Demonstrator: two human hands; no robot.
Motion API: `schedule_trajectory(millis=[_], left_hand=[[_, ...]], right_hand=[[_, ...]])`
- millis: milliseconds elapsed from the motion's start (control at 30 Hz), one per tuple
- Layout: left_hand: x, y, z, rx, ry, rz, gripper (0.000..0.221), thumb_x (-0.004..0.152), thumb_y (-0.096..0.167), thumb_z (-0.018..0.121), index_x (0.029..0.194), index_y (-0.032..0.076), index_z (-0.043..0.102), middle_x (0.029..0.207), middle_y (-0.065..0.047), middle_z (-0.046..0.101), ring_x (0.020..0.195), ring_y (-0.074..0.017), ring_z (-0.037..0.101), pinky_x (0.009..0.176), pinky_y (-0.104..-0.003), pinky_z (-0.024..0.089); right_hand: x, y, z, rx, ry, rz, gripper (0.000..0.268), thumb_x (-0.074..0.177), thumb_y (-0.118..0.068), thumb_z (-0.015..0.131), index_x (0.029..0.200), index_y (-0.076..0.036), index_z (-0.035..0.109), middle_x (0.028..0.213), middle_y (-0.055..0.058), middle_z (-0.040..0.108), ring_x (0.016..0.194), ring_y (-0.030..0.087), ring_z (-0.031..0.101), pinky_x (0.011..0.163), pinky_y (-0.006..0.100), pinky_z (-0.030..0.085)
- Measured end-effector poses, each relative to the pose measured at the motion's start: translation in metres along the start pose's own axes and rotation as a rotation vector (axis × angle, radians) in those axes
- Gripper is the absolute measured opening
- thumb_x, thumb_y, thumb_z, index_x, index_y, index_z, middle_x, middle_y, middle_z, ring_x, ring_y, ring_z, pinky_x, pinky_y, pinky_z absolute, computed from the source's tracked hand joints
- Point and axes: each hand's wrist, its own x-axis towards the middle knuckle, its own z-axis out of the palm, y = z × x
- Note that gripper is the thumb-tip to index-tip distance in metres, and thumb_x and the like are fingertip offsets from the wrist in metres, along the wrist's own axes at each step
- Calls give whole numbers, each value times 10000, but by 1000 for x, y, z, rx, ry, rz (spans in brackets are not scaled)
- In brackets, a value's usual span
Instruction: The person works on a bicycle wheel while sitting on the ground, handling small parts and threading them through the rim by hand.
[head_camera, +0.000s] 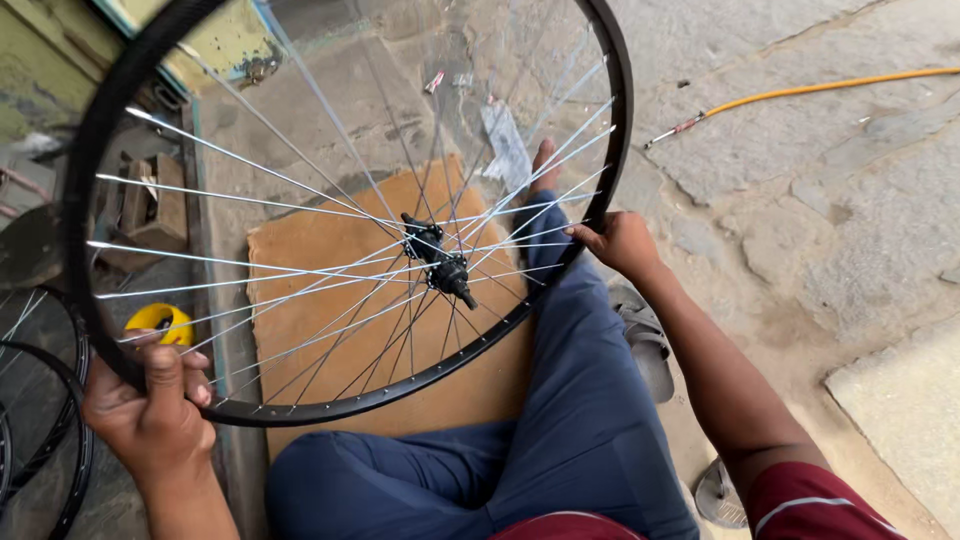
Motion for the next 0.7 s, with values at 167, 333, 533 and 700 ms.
schedule_trajectory(millis=[167, 333, 533, 700], left_hand=[[-31, 0, 10, 438, -137, -125, 163, 982, 41, 759, 1047, -26, 626, 868, -52, 652, 656, -71, 557, 616, -222, 442], [-10, -3, 58, 386, -308, -148, 269, 1070, 37, 800, 1240, -61, 615, 1021, -58, 666, 847, -90, 591, 809, -195, 484], [-36, -3, 40, 207, -316, -224, 469, 965, 111, 824, 1324, -4, 546, 1123, -30, 644, 919, -103, 661, 873, -238, 588], [-119, -72, -27, 114, -296, -467, 601, 946, 22, 825, 1464, -2, 521, 1390, -82, 604, 1249, -171, 593, 1111, -284, 502]], right_hand=[[-26, 7, 47, 76, -230, 152, 552, 987, -460, 772, 784, 49, 712, 606, 218, 603, 548, 276, 566, 524, 434, 471], [-59, -84, 5, 456, -569, 362, 458, 1039, -462, 632, 866, -44, 705, 629, 24, 615, 442, 88, 496, 403, 257, 386], [-72, -163, -9, 526, -857, 102, 478, 1116, -434, 510, 960, 6, 612, 708, 35, 644, 452, 75, 483, 389, 248, 364], [-102, -177, 8, 850, -919, 430, 510, 1095, -450, 406, 930, -73, 707, 619, 31, 592, 376, 79, 427, 340, 235, 321]])
